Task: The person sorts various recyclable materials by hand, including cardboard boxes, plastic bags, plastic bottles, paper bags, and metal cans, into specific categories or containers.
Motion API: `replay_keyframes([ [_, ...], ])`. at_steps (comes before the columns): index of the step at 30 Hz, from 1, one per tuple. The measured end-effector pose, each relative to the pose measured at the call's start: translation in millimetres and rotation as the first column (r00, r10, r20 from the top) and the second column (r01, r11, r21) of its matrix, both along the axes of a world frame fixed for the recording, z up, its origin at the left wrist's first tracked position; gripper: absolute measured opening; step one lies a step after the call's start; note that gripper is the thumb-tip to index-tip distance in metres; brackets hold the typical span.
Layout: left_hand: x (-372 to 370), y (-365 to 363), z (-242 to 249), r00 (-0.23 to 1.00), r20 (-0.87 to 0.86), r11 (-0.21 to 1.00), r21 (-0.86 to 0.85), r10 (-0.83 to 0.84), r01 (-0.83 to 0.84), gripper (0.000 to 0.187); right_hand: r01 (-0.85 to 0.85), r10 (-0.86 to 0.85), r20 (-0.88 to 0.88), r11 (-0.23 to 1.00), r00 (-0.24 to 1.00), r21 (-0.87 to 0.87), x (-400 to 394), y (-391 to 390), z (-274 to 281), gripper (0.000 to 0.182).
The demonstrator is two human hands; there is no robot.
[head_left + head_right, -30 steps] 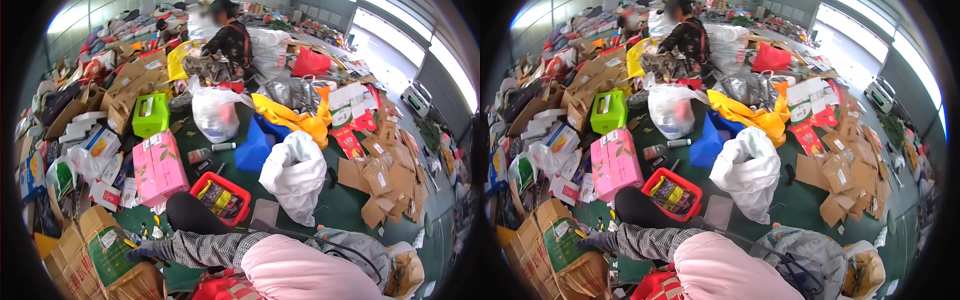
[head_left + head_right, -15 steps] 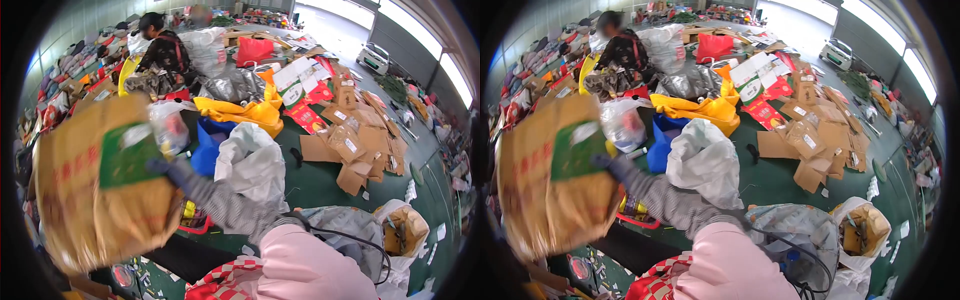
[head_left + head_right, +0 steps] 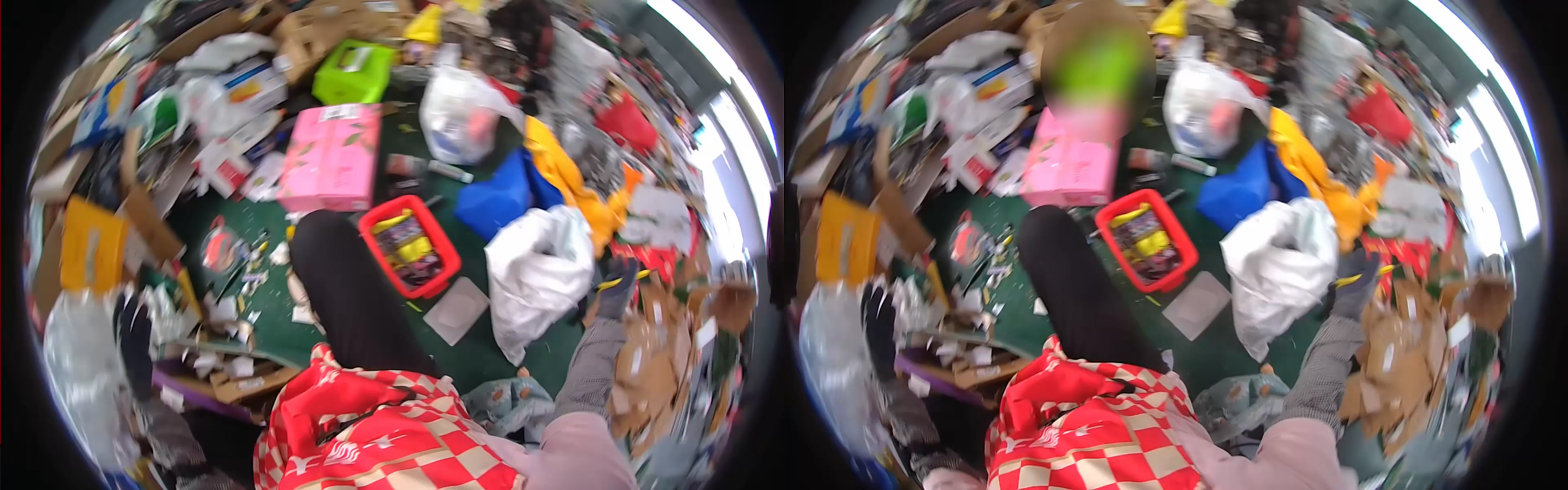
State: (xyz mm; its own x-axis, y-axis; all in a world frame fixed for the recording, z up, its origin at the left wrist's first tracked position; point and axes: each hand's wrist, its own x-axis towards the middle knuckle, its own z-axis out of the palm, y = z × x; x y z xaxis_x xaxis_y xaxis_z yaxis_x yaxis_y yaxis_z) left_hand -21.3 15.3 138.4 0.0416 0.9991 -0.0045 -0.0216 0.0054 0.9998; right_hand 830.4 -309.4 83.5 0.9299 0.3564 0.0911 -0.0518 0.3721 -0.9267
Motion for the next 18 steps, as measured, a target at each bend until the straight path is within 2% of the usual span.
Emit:
replay_keyframes([
  [1,-5.7,-10.9,4.5,1.000,0.006,1.000,-0.004,0.024,-0.024,0.049,-0.002,0.002,0.034,1.000,0.999,-0.009,-44.8,58.1,-22.0,0.034],
  [3,-16.2,-21.6,3.2,0.999,-0.005,0.999,0.024,0.032,-0.032,0.051,-0.303,0.285,-0.174,0.949,0.943,-0.085,-113.7,146.2,-79.2,0.031],
  [4,-18.8,-27.8,6.5,0.993,0.000,0.993,-0.009,0.119,-0.119,0.052,-0.531,0.466,-0.334,0.836,0.819,-0.135,-135.8,173.7,-96.4,0.028],
  [5,-35.4,-34.4,-1.9,0.992,-0.027,0.992,0.009,0.126,-0.126,0.051,-0.726,0.587,-0.488,0.670,0.646,-0.155,-158.3,201.2,-109.0,0.025],
  [7,-59.1,-54.2,-7.1,0.984,-0.054,0.986,0.003,0.169,-0.169,0.048,-0.631,0.437,-0.467,0.640,0.768,-0.439,-235.2,247.0,-103.3,0.029],
  [9,-77.8,-76.4,-13.5,0.937,-0.087,0.937,-0.063,0.337,-0.343,0.046,-0.611,0.466,-0.396,0.566,0.791,-0.553,-262.7,274.4,-123.3,0.032],
  [12,-118.8,-107.5,-53.1,0.859,-0.115,0.853,-0.111,0.499,-0.510,0.046,-0.575,0.542,-0.285,0.496,0.791,-0.651,-268.6,298.6,-162.4,0.036],
  [13,-121.3,-115.8,-62.7,0.821,-0.139,0.815,-0.111,0.555,-0.569,0.045,-0.616,0.562,-0.321,0.476,0.762,-0.628,-258.3,305.8,-185.0,0.037],
  [14,-125.5,-122.0,-76.7,0.779,-0.195,0.764,-0.158,0.597,-0.625,0.046,-0.612,0.569,-0.313,0.466,0.760,-0.639,-262.0,309.8,-182.9,0.035],
  [15,-119.1,-123.8,-89.2,0.728,-0.218,0.724,-0.111,0.650,-0.680,0.049,-0.607,0.576,-0.304,0.457,0.759,-0.650,-266.5,314.0,-178.3,0.034],
  [16,-124.1,-124.4,-111.9,0.699,-0.325,0.704,-0.124,0.638,-0.700,0.058,-0.602,0.575,-0.297,0.463,0.763,-0.650,-262.8,320.2,-182.0,0.033],
  [18,-127.3,-135.4,-164.8,0.688,-0.334,0.684,-0.152,0.644,-0.714,0.071,-0.618,0.620,-0.270,0.456,0.737,-0.640,-241.4,341.8,-193.9,0.033],
])
